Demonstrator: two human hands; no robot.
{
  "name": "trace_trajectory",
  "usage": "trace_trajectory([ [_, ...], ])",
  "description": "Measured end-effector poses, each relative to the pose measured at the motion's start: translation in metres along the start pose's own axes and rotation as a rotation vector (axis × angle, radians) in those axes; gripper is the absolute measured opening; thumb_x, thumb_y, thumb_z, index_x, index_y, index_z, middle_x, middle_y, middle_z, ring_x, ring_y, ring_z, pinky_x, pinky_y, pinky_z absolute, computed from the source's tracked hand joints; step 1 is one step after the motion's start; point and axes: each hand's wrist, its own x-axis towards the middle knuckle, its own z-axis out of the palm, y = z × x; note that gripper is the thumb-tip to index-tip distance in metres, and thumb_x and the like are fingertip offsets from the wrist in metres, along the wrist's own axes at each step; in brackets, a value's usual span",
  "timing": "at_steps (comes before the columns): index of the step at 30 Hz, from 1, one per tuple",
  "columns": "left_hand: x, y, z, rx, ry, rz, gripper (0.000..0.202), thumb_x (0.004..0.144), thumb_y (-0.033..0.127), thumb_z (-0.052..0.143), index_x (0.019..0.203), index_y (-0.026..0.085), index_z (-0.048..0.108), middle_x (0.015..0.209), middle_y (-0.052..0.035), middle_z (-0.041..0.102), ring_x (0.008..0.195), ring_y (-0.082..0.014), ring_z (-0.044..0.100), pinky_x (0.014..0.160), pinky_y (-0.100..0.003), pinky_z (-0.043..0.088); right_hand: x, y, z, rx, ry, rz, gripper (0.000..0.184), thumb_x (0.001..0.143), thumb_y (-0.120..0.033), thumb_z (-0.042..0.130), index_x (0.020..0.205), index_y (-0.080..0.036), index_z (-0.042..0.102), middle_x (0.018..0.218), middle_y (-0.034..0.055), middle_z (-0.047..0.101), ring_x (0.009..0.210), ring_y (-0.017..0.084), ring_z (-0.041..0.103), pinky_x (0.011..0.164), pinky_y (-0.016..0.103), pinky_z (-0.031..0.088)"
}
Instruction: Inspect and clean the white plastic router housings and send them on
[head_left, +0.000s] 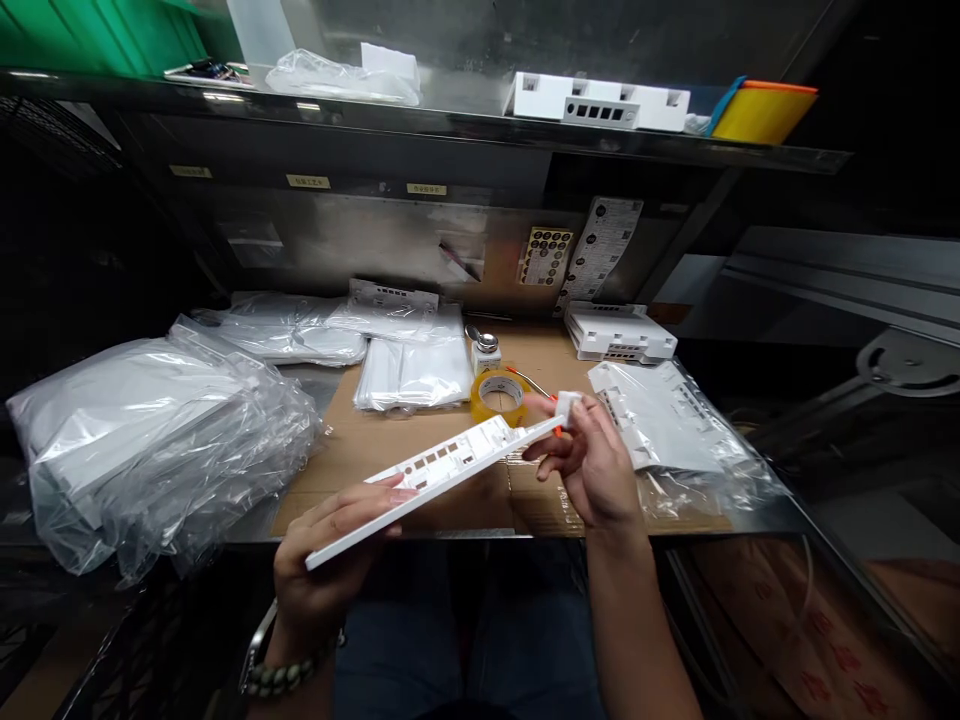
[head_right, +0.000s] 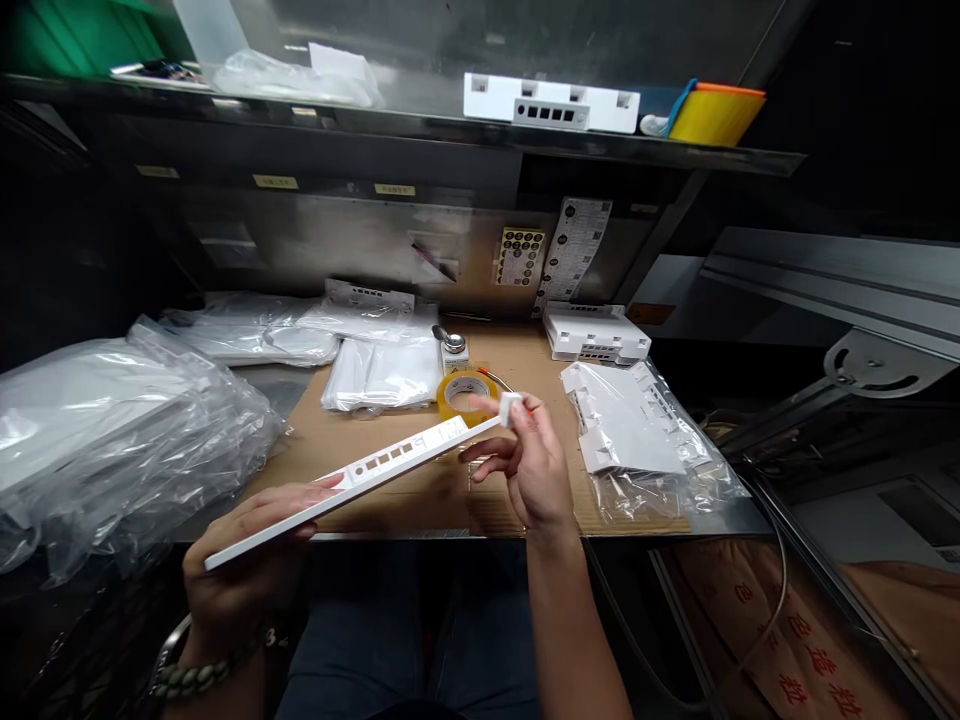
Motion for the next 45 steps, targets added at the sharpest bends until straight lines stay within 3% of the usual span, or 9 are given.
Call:
trace_trajectory([
  [3, 0.000, -0.008, 0.013, -0.108, 0.047, -0.086, 0.013, 0.090, 0.037, 0.076, 0.098, 0.029, 0.082, 0.097, -0.0022, 0.081, 0.106, -0.0305, 0.075, 0.104, -0.048, 0.057, -0.010, 0.001, 0.006, 0.103, -0.004, 0.055, 0.034, 0.088, -0.053, 0.068, 0.095, -0.023, 0.055, 0.072, -0.0021, 0.071, 0.053, 0.017, 0.068, 0.044, 0.026, 0.054],
  [6, 0.001, -0.011, 0.030, -0.263, 0.288, -0.223, 0.057, 0.085, 0.076, 0.060, 0.116, 0.031, 0.077, 0.141, -0.0019, 0.068, 0.146, -0.0289, 0.047, 0.127, -0.043, 0.031, -0.017, 0.000, 0.008, 0.164, 0.073, -0.083, 0.029, 0.091, -0.050, 0.062, 0.086, -0.022, 0.058, 0.061, -0.0034, 0.064, 0.050, 0.015, 0.061, 0.046, 0.026, 0.050],
  [8, 0.005, -0.012, 0.038, -0.581, 0.427, -0.474, 0.077, 0.084, 0.088, 0.044, 0.134, 0.035, 0.067, 0.163, 0.0021, 0.046, 0.157, -0.0278, 0.027, 0.128, -0.043, 0.027, -0.019, 0.000, 0.008, 0.165, 0.092, -0.205, 0.026, 0.093, -0.047, 0.059, 0.086, -0.022, 0.059, 0.058, -0.0035, 0.061, 0.053, 0.014, 0.057, 0.052, 0.026, 0.049],
  [11, 0.014, -0.015, 0.038, -1.128, 0.251, -0.876, 0.081, 0.091, 0.083, 0.036, 0.138, 0.024, 0.065, 0.156, -0.0086, 0.055, 0.152, -0.0348, 0.037, 0.123, -0.055, 0.035, -0.023, 0.004, 0.005, 0.099, 0.107, -0.331, 0.020, 0.093, -0.041, 0.056, 0.091, -0.022, 0.060, 0.055, -0.0029, 0.061, 0.054, 0.015, 0.055, 0.059, 0.028, 0.047],
  [14, 0.023, -0.020, 0.029, -1.329, 0.053, -1.007, 0.065, 0.100, 0.060, 0.040, 0.134, 0.011, 0.067, 0.136, -0.0176, 0.070, 0.144, -0.0373, 0.050, 0.122, -0.057, 0.036, -0.026, 0.012, -0.005, 0.017, 0.042, -0.330, 0.018, 0.093, -0.038, 0.054, 0.094, -0.021, 0.060, 0.055, -0.0020, 0.063, 0.051, 0.016, 0.054, 0.057, 0.029, 0.045],
  [22, 0.051, 0.006, 0.030, -1.246, 0.363, -1.068, 0.056, 0.092, 0.028, 0.047, 0.143, 0.005, 0.055, 0.128, -0.0178, 0.074, 0.122, -0.0397, 0.068, 0.112, -0.061, 0.048, -0.034, 0.024, -0.019, -0.511, 0.298, -0.434, 0.028, 0.088, -0.039, 0.077, 0.109, -0.023, 0.068, 0.107, 0.0035, 0.069, 0.090, 0.018, 0.068, 0.082, 0.034, 0.053],
  [29, 0.054, 0.030, 0.051, -1.236, 0.584, -0.959, 0.056, 0.092, 0.013, 0.048, 0.147, 0.011, 0.053, 0.126, -0.0132, 0.076, 0.113, -0.0341, 0.073, 0.109, -0.053, 0.053, -0.088, 0.019, 0.066, -0.666, -0.466, -0.547, 0.020, 0.096, -0.020, 0.070, 0.115, -0.023, 0.072, 0.103, 0.0062, 0.070, 0.091, 0.019, 0.067, 0.077, 0.030, 0.057],
  [40, 0.047, 0.026, 0.050, -1.243, 0.628, -0.803, 0.070, 0.093, 0.004, 0.046, 0.158, 0.028, 0.040, 0.139, -0.0070, 0.070, 0.117, -0.0309, 0.072, 0.111, -0.050, 0.051, -0.095, 0.026, 0.081, -0.702, -0.531, -0.596, 0.013, 0.095, -0.013, 0.068, 0.106, -0.015, 0.073, 0.093, 0.0071, 0.068, 0.078, 0.015, 0.066, 0.069, 0.027, 0.055],
  [45, 0.044, 0.021, 0.039, -1.241, 0.657, -0.909, 0.063, 0.093, 0.011, 0.046, 0.156, 0.013, 0.042, 0.130, -0.0145, 0.074, 0.126, -0.0349, 0.066, 0.117, -0.057, 0.043, -0.086, 0.025, 0.067, -0.751, -0.525, -0.579, 0.012, 0.095, -0.013, 0.067, 0.104, -0.016, 0.074, 0.091, 0.0052, 0.069, 0.079, 0.014, 0.066, 0.070, 0.026, 0.055],
])
